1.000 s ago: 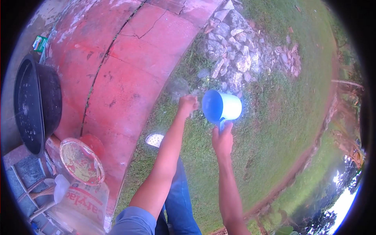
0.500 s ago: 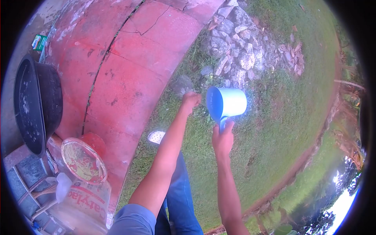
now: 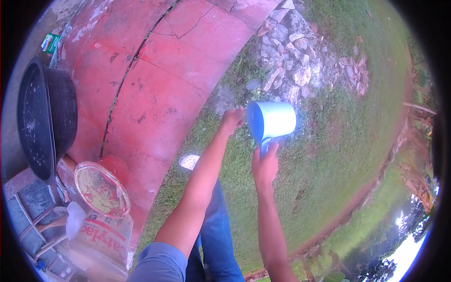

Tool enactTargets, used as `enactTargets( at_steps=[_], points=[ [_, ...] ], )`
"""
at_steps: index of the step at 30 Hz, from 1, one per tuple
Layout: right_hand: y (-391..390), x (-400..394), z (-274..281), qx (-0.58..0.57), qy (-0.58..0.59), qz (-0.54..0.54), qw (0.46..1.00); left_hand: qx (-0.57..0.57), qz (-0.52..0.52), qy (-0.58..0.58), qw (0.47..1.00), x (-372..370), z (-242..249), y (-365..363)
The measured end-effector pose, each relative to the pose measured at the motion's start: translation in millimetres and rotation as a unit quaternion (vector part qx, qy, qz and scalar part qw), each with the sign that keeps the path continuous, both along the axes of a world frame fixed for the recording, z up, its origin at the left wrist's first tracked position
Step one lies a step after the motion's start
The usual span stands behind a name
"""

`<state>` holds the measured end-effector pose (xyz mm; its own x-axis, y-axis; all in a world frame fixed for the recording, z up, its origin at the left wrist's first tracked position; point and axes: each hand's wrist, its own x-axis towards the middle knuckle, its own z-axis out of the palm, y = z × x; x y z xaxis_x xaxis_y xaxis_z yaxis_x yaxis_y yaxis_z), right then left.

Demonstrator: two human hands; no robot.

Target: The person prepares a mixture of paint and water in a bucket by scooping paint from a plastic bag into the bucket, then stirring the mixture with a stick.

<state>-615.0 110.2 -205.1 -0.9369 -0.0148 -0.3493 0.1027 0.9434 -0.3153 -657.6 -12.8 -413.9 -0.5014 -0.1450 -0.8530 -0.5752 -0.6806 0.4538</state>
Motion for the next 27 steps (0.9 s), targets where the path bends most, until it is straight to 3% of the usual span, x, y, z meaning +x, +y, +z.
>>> enactTargets(
  at_steps=[4,9,16,22,25,27],
  points=[
    [-3.4,-0.6,-0.3,-0.013,0.012,-0.002,1.000,0.021,0.000,0.001,1.000,-2.3,6.4,-7.0],
    [-5.6,0.7,1.5,-0.014,0.020,0.000,1.000,0.073,0.053,0.092,0.992,-2.7,1.5,-5.9],
    [-10.6,0.8,4.1,-0.017,0.016,-0.010,1.000,0.070,0.036,0.164,0.983,-0.6,14.7,-9.6],
    [-16.2,1.2,5.4,-0.008,0.019,-0.011,1.000,0.044,0.012,0.131,0.990,-6.6,31.7,-5.8],
    [-20.7,7.4,7.5,-0.041,0.029,-0.005,0.999,0.046,0.007,0.072,0.996,-9.5,46.2,-14.1],
    [-23.7,14.0,8.3,-0.042,0.052,0.006,0.998,0.026,0.061,-0.044,0.997,-13.3,53.4,-15.6]
  ],
)
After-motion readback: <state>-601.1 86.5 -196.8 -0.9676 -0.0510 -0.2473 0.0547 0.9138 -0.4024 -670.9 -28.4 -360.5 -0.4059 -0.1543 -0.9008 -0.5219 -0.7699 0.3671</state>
